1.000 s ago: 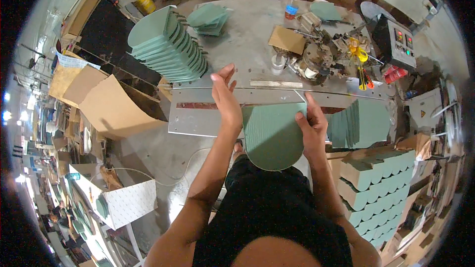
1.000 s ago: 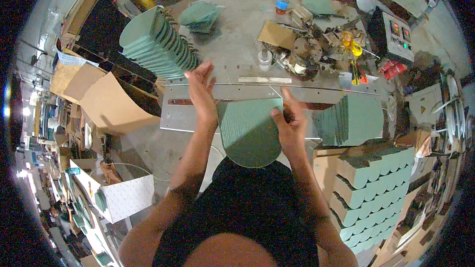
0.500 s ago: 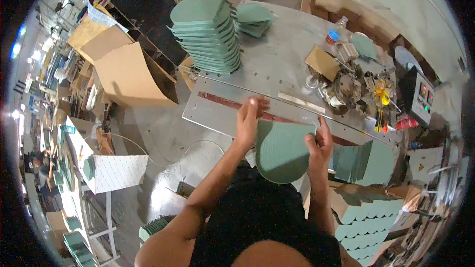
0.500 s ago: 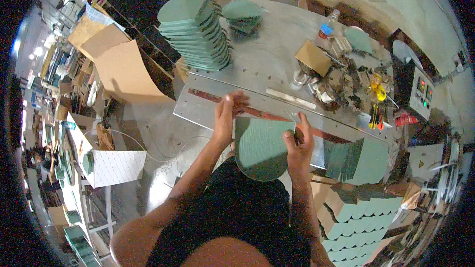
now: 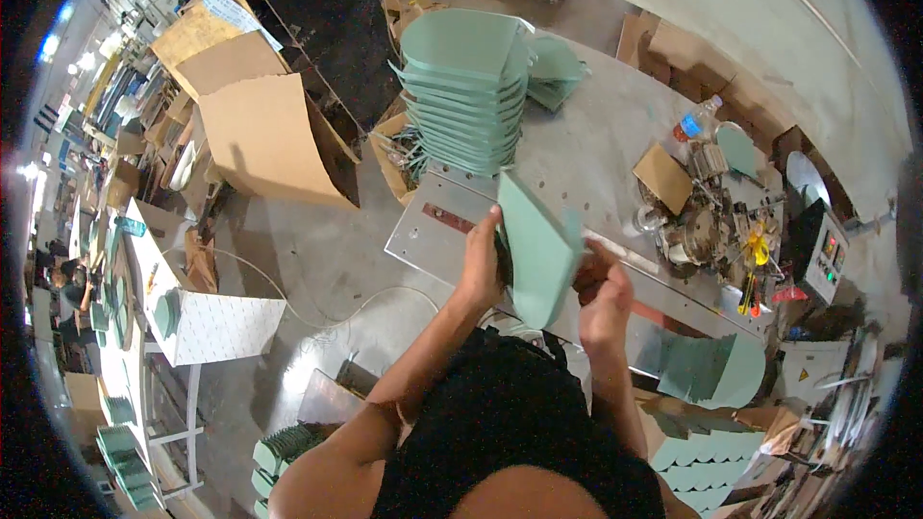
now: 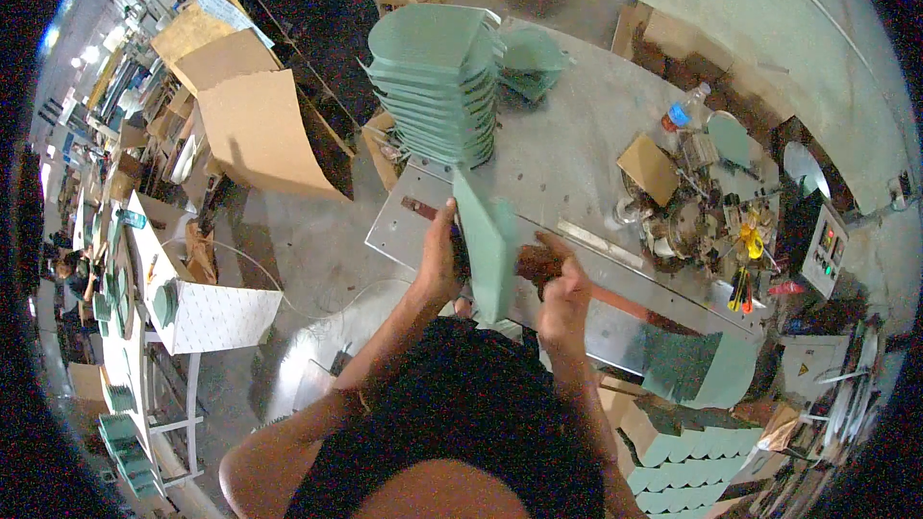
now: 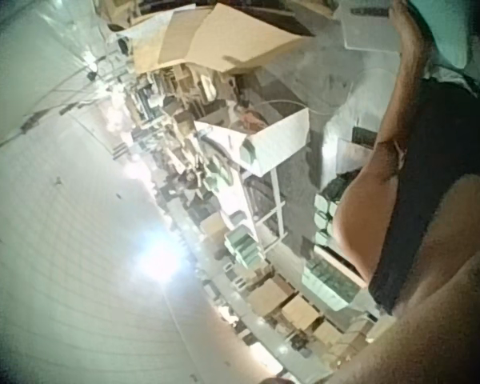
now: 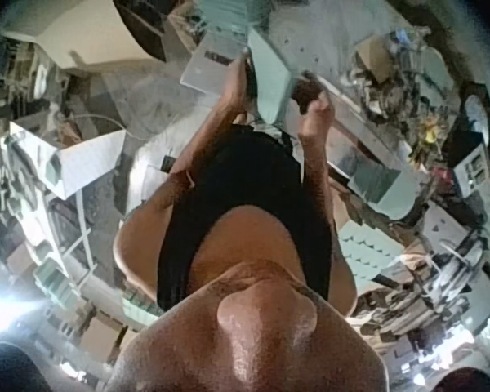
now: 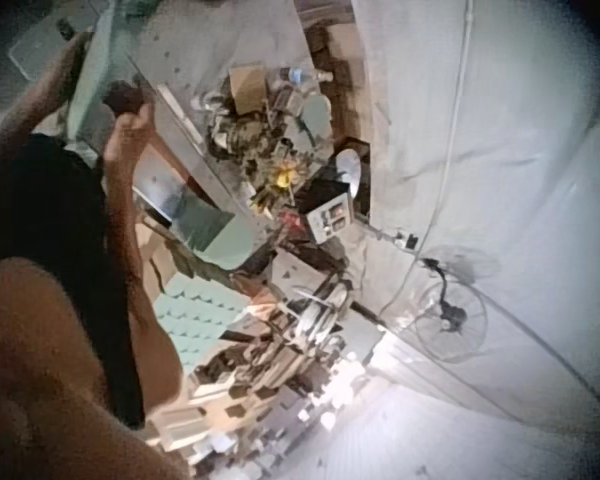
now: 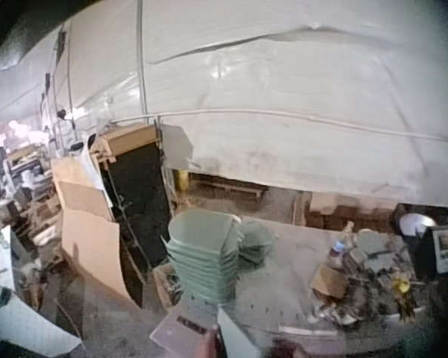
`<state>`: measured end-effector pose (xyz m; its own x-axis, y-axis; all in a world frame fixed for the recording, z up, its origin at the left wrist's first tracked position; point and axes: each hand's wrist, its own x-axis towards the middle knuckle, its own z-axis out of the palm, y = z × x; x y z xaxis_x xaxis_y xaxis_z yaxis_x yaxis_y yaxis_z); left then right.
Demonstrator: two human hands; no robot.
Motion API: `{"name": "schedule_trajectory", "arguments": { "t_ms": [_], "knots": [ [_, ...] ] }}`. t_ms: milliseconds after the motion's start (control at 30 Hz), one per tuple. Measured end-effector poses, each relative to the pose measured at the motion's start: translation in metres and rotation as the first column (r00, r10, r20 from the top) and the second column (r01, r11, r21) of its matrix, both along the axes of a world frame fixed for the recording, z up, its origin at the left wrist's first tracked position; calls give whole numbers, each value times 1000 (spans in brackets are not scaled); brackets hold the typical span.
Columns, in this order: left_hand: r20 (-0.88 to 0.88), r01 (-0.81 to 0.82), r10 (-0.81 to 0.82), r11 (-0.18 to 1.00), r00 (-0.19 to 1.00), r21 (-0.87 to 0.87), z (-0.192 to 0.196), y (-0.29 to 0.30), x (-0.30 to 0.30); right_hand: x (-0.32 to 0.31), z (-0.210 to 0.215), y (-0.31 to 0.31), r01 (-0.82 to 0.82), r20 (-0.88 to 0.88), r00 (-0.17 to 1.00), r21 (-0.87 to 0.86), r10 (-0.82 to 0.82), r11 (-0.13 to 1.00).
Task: Trimming and stacking curved green furniture components in a manufacturing facility workshop.
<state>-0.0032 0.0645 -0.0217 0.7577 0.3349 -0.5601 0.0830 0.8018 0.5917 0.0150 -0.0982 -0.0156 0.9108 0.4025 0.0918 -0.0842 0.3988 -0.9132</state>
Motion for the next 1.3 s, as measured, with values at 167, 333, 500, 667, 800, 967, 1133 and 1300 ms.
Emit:
{"name": "schedule_trajectory", "arguments": {
  "t_ms": [167,333,500,667,800,967,1133,1300],
  "knots": [
    [923,307,-115,952,367,-4,-93,63,47,-9,-11,42,-289,-197,950,-265,241,920],
    [738,106,-215,976,640,192,-55,72,63,4,-6,74,-360,-521,802,-31,292,933],
    [292,-59,-336,560,896,826,-51,100,49,38,13,82,-40,-410,912,-67,9,997],
    [216,179,-343,819,914,544,-7,140,43,88,26,99,228,-273,932,-72,-239,971],
    [562,59,-368,869,741,492,20,160,50,116,53,128,184,-98,976,-97,-193,978],
    [442,-25,-320,786,838,618,17,182,71,149,53,157,115,-107,984,-217,-141,969],
    [330,-57,-257,706,909,706,14,197,83,166,58,177,125,-45,988,-342,-149,931],
    [145,-14,-194,554,970,833,19,209,90,172,65,188,192,82,981,-471,-174,861]
  ]
}}
